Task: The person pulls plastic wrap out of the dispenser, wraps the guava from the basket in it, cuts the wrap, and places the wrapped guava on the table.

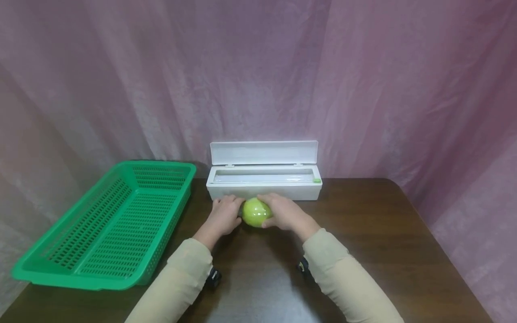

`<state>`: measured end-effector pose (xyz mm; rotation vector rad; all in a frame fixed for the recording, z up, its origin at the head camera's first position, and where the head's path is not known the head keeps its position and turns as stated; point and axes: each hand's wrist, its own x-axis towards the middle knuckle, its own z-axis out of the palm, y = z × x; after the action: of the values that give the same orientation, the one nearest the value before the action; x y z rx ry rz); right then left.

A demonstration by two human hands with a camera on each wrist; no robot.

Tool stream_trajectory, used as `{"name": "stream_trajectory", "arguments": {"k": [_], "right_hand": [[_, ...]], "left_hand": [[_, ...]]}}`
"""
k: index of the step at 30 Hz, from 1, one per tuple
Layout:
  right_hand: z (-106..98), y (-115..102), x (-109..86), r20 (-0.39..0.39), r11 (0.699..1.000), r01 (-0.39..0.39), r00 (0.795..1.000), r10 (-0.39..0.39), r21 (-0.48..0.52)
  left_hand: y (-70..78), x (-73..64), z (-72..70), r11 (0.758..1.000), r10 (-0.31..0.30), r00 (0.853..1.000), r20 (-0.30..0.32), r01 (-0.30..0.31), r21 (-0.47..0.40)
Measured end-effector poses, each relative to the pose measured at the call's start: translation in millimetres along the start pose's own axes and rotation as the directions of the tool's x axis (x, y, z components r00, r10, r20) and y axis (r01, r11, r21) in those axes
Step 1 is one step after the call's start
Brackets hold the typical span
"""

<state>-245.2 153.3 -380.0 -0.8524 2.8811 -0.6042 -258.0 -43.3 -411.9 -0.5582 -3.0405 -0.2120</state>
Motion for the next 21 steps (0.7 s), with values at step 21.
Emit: {"name": "stream_trajectory", "arguments": {"k": [21], "right_hand": [[0.2, 1.6, 0.8, 0.001, 1.0, 0.005, 1.0, -0.005, -0.008]], "left_hand": [[-7.7, 7.4, 7.7, 0.978, -0.056, 0.996, 0.062, 0.067, -0.196]]}}
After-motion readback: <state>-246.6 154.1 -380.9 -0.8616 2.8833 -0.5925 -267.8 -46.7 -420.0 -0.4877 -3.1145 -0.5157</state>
